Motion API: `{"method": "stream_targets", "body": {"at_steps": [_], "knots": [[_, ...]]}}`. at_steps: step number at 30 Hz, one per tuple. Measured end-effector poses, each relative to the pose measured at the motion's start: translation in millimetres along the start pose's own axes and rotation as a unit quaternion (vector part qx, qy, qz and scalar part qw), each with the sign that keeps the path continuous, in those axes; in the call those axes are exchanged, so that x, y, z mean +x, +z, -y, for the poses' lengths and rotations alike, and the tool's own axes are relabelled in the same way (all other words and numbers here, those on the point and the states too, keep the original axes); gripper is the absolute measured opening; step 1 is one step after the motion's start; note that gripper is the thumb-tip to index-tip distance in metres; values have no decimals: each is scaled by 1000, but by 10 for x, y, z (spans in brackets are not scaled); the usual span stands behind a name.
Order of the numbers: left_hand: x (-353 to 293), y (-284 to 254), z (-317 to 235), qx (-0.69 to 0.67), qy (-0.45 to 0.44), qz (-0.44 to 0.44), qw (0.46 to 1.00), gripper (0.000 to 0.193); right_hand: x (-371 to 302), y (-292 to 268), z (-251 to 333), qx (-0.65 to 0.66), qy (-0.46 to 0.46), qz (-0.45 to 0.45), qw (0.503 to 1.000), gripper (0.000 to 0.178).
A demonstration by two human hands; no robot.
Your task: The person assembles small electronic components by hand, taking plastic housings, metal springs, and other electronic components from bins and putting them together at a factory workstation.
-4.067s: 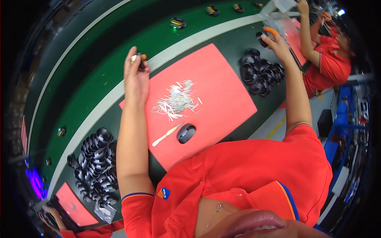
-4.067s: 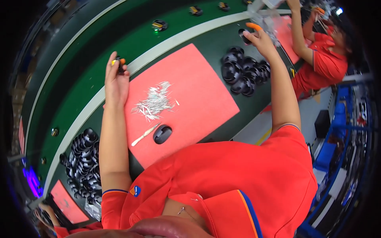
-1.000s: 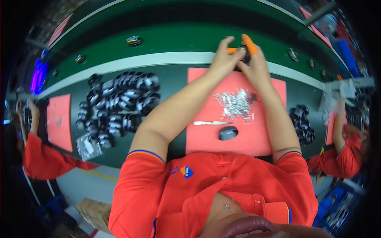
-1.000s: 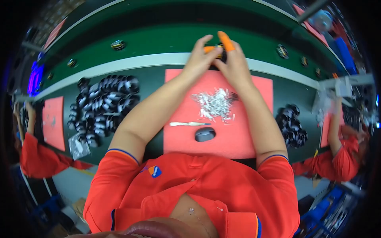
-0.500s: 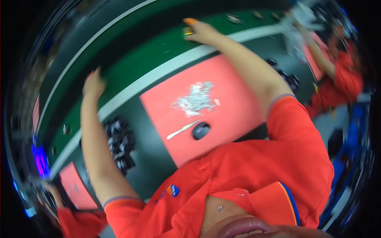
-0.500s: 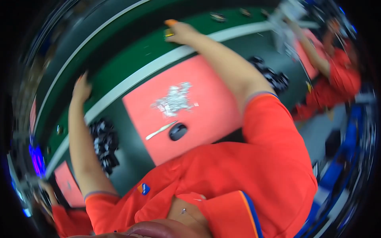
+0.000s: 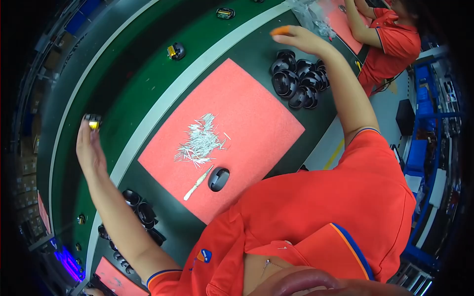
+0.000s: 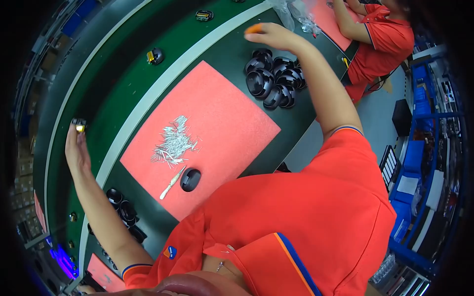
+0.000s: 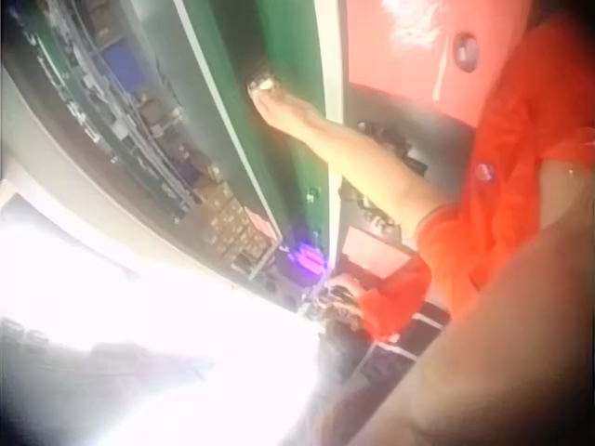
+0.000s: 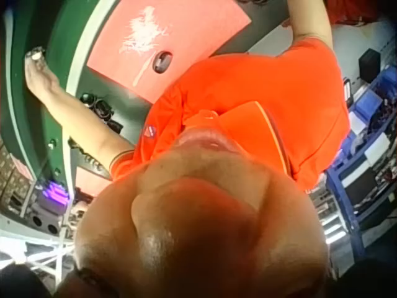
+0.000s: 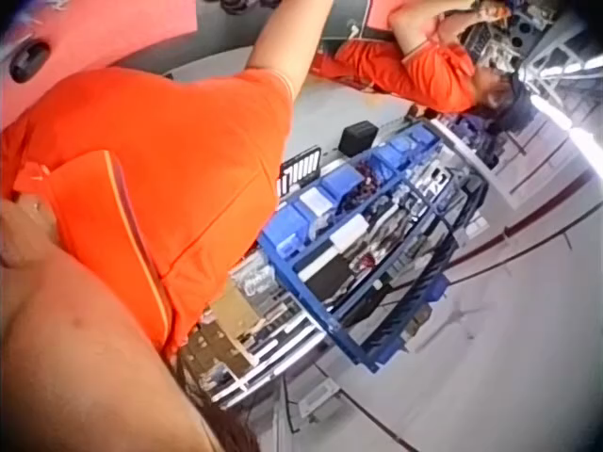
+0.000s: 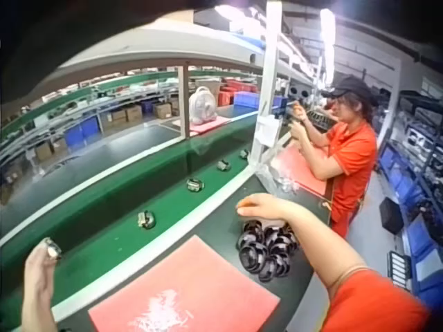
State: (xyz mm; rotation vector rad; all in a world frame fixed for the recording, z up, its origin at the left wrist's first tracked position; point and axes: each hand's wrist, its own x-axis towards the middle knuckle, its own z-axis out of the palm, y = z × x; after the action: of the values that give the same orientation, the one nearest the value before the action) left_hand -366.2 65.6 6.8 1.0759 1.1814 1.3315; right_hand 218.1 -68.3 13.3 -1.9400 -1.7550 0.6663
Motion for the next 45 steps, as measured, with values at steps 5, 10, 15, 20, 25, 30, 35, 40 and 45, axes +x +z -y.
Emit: {"method": "stream_targets", "body": {"at_steps": [5,10,15,20,25,30,35,40,45], "knots": [[-532,960,148,-261,-87,74,958,35,-130,-63,-247,58,90,115,988,53],[-883,1163,487,-253,-77,55,963,40,-37,-47,-297,75,83,122,986,50],[-1004,1139,689,-281,-72,43,956,44,100,-56,-380,42,111,4,993,60],[-1073,1161,671,-255,-36,67,964,47,184,120,115,161,88,-45,982,56],[-1137,1211,628,-208,13,82,975,59,255,483,792,351,59,23,934,47],[-1181,1253,670,-291,-50,122,948,54,287,947,1450,385,10,117,915,43],[-1154,1240,686,-266,-78,99,956,37,246,1429,1980,319,-91,52,942,44],[-1161,1292,681,-266,-66,76,959,37,196,1825,2211,352,-159,4,922,43],[-1170,1289,677,-220,-63,65,971,42,151,1978,2208,285,-204,-49,935,42]]}}
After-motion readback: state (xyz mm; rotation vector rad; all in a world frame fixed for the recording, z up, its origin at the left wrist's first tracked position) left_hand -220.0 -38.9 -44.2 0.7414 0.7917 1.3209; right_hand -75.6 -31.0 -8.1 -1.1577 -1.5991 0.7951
